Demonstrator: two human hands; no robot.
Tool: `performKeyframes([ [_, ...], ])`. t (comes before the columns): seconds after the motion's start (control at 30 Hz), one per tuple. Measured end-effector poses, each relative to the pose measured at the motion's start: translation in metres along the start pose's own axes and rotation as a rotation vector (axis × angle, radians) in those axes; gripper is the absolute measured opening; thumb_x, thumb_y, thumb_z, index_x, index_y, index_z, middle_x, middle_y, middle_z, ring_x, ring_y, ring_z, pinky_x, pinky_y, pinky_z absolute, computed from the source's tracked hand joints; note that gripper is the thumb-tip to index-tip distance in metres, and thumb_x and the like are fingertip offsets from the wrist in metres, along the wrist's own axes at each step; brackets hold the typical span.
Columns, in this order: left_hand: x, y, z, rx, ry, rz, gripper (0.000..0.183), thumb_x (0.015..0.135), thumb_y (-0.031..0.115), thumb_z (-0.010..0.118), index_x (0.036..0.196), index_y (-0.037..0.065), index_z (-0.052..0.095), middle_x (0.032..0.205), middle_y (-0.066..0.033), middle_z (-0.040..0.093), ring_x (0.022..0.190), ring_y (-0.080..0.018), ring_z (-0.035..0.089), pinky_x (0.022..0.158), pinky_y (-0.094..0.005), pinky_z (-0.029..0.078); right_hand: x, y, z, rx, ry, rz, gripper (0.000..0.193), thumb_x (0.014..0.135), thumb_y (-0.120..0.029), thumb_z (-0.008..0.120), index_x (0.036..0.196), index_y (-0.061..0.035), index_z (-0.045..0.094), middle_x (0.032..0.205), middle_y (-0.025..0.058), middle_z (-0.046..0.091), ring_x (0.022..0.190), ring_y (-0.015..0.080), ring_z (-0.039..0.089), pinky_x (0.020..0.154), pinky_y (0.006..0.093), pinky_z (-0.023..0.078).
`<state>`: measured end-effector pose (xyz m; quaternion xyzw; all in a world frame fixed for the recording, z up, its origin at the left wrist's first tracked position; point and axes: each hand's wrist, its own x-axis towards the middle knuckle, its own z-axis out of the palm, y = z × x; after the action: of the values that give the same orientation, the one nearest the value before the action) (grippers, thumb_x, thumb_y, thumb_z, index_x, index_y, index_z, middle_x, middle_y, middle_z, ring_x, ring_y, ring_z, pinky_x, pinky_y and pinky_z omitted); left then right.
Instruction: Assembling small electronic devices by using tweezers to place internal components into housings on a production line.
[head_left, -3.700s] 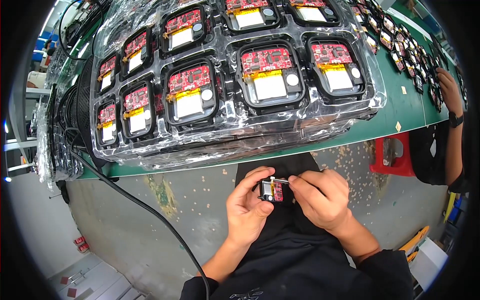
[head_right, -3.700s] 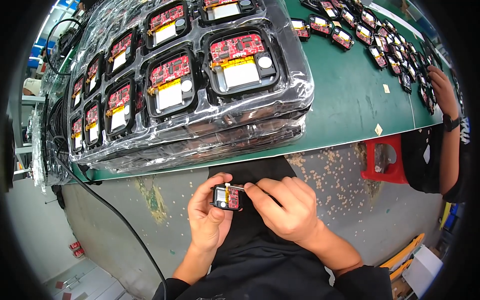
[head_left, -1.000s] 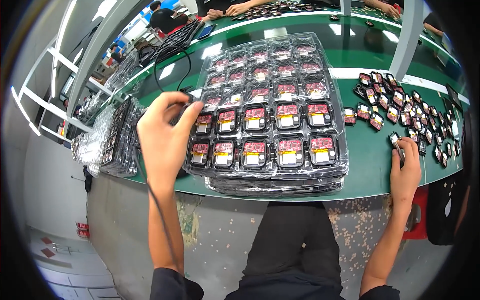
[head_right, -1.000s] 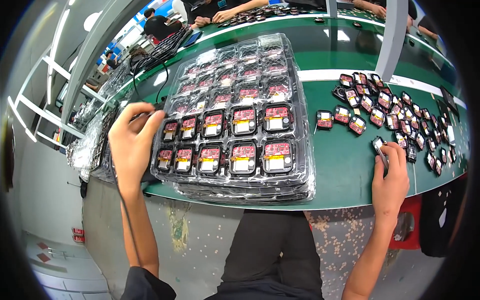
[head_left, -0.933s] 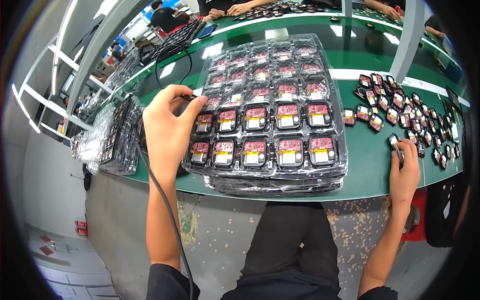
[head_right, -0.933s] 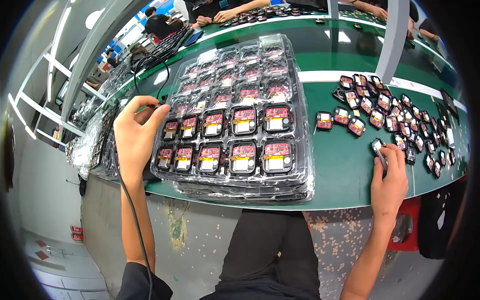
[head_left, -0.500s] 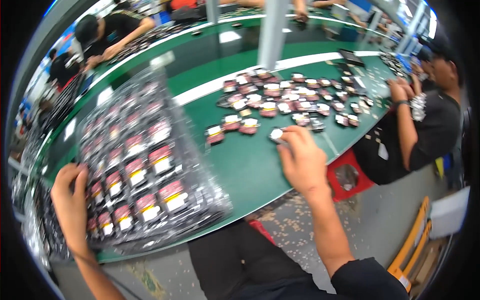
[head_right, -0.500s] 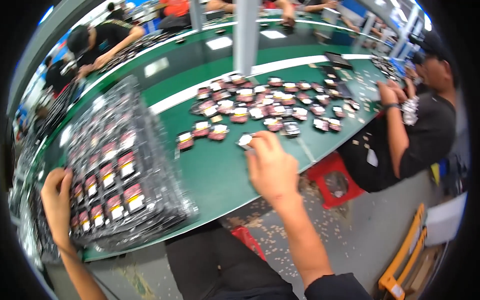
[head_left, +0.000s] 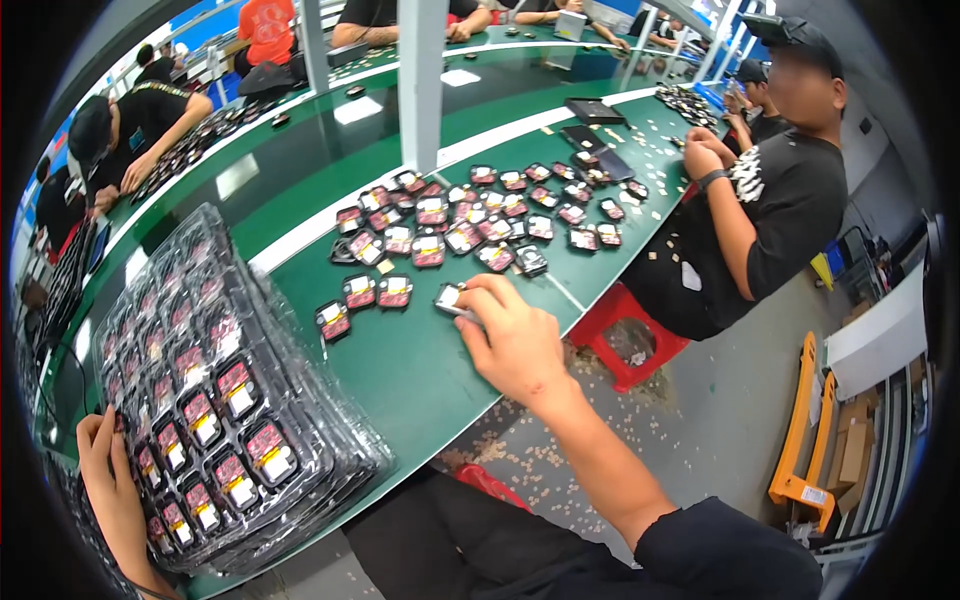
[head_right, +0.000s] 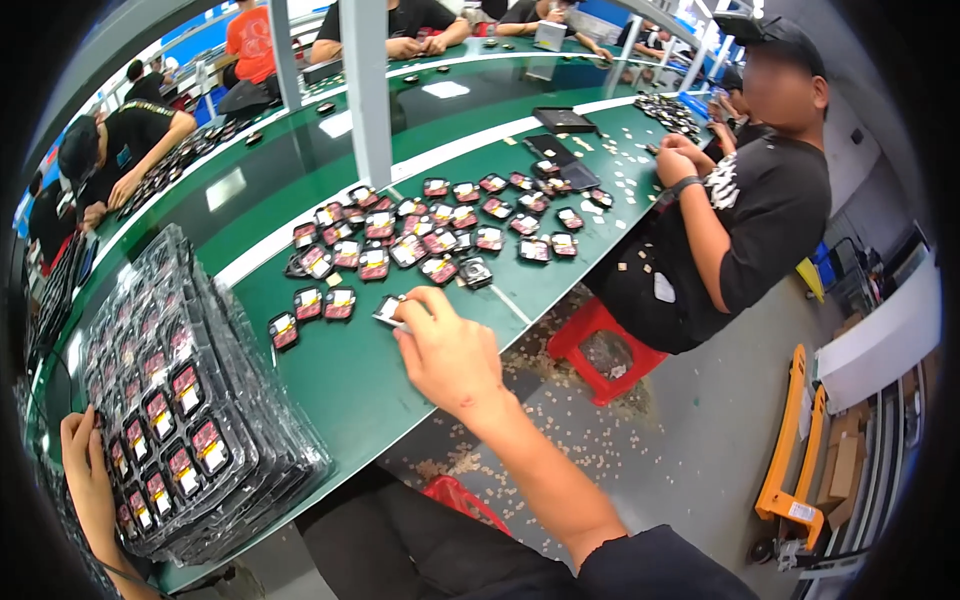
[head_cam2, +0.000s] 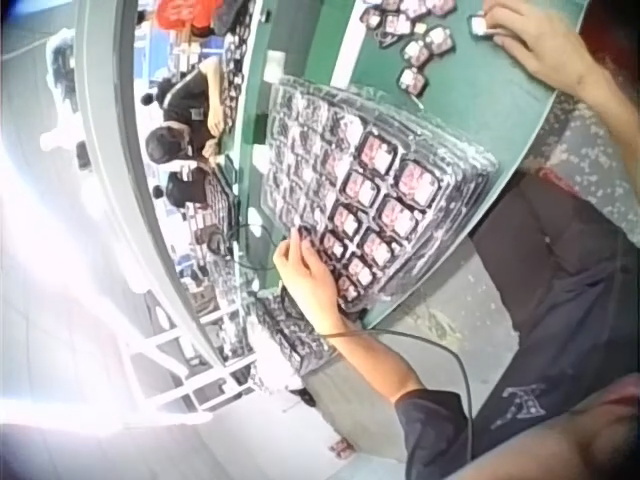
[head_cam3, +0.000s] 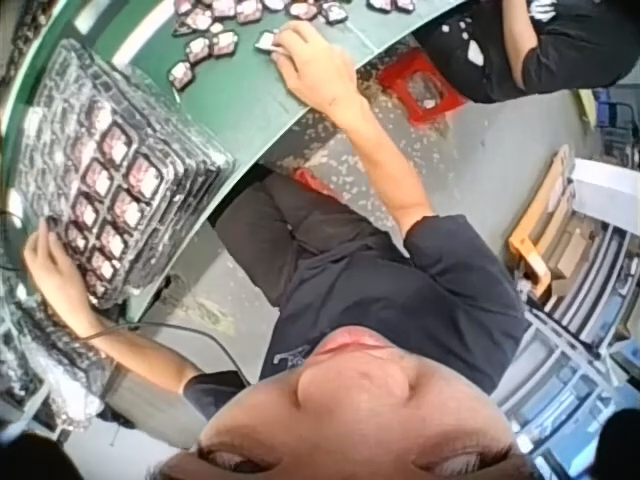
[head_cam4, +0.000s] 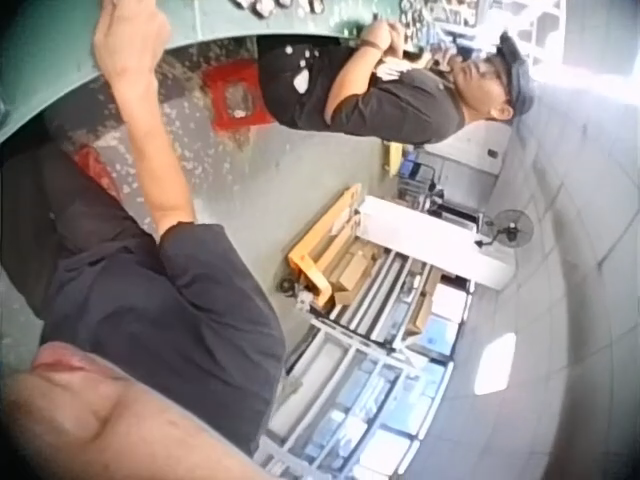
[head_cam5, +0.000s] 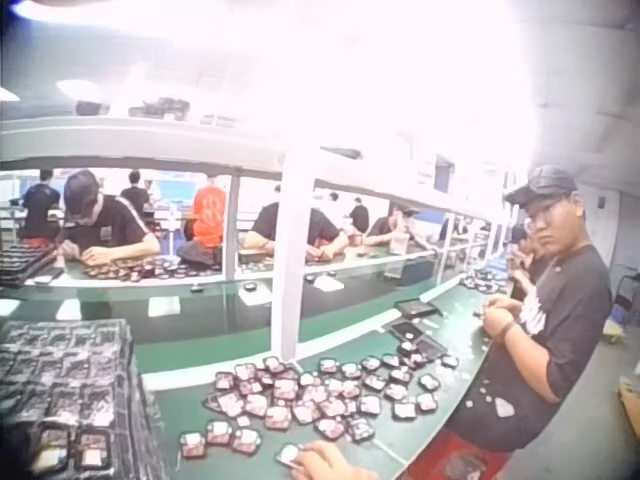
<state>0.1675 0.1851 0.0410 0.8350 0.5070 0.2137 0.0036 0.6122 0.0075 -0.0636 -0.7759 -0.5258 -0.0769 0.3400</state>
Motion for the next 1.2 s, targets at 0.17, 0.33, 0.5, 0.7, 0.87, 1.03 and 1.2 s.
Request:
performKeyframes([
  [0.17, 0.0, -0.01, 0.002, 0.005, -0.019, -0.035, 0.034, 0.106, 0.009, 0.047, 0.135, -0.004, 0.058, 0.141, -0.0201, 0.058, 0.135, -0.0317, 0.052, 0.113, -0.0382, 0.038, -0.002, 0.001, 0.003, 0.023, -0.001, -0.02, 0.016, 0.09, -0.015, 0.067, 0.105, -0.0111, 0.062, 0.114, 0.0038, 0.061, 0.074, 0.0339, 0.068, 0.064, 0.0456, 0.055],
  [0.33, 0.001, -0.018, 0.002, 0.06, -0.037, -0.041, 0.033, 0.106, 0.01, 0.046, 0.133, -0.006, 0.058, 0.135, -0.0229, 0.062, 0.132, -0.0351, 0.054, 0.109, -0.0398, 0.041, -0.002, -0.001, 0.003, 0.026, -0.009, -0.012, 0.016, 0.089, -0.016, 0.069, 0.105, -0.0128, 0.065, 0.115, 0.002, 0.063, 0.077, 0.0302, 0.069, 0.064, 0.0417, 0.056],
  [0.5, -0.001, -0.004, -0.002, 0.053, -0.079, -0.072, 0.035, 0.108, 0.014, 0.045, 0.134, -0.004, 0.059, 0.145, -0.0186, 0.055, 0.14, -0.0335, 0.046, 0.115, -0.0399, 0.034, -0.002, 0.002, 0.005, 0.02, 0.005, -0.031, 0.015, 0.09, -0.016, 0.068, 0.103, -0.0106, 0.063, 0.113, 0.0043, 0.062, 0.072, 0.0325, 0.069, 0.062, 0.0445, 0.056],
  [0.7, -0.001, 0.015, -0.008, 0.089, -0.189, -0.172, 0.047, 0.109, 0.027, 0.042, 0.145, -0.002, 0.05, 0.165, -0.0106, 0.028, 0.155, -0.029, 0.019, 0.124, -0.0408, 0.019, -0.004, 0.001, 0.004, 0.012, 0.021, -0.009, 0.017, 0.089, -0.02, 0.07, 0.103, -0.0123, 0.063, 0.112, 0.0031, 0.063, 0.074, 0.0327, 0.069, 0.063, 0.0447, 0.056],
  [0.87, -0.012, 0.007, -0.004, 0.155, -0.102, -0.063, 0.052, 0.11, 0.032, 0.037, 0.152, 0.002, 0.041, 0.165, -0.0106, 0.029, 0.154, -0.0294, 0.021, 0.125, -0.0437, 0.015, -0.003, 0.001, 0.004, 0.02, -0.004, -0.006, 0.018, 0.09, -0.022, 0.07, 0.104, -0.013, 0.064, 0.111, 0.0026, 0.064, 0.075, 0.0328, 0.069, 0.065, 0.0454, 0.056],
  [1.03, -0.017, 0.026, -0.011, 0.135, -0.274, -0.054, 0.054, 0.109, 0.034, 0.036, 0.154, 0.003, 0.037, 0.162, -0.015, 0.034, 0.154, -0.0299, 0.022, 0.125, -0.0469, 0.009, -0.003, 0.0, 0.003, 0.02, 0.012, -0.017, 0.017, 0.09, -0.021, 0.069, 0.103, -0.0129, 0.064, 0.111, 0.0025, 0.064, 0.074, 0.0329, 0.069, 0.066, 0.0453, 0.056],
  [1.2, -0.021, 0.027, -0.012, 0.205, -0.287, -0.058, 0.058, 0.109, 0.037, 0.037, 0.155, 0.003, 0.034, 0.161, -0.0159, 0.035, 0.154, -0.0302, 0.021, 0.125, -0.0489, 0.006, -0.001, -0.005, 0.005, 0.045, -0.018, 0.0, 0.016, 0.09, -0.021, 0.069, 0.103, -0.0133, 0.064, 0.111, 0.0028, 0.064, 0.076, 0.0333, 0.069, 0.067, 0.0457, 0.056],
])
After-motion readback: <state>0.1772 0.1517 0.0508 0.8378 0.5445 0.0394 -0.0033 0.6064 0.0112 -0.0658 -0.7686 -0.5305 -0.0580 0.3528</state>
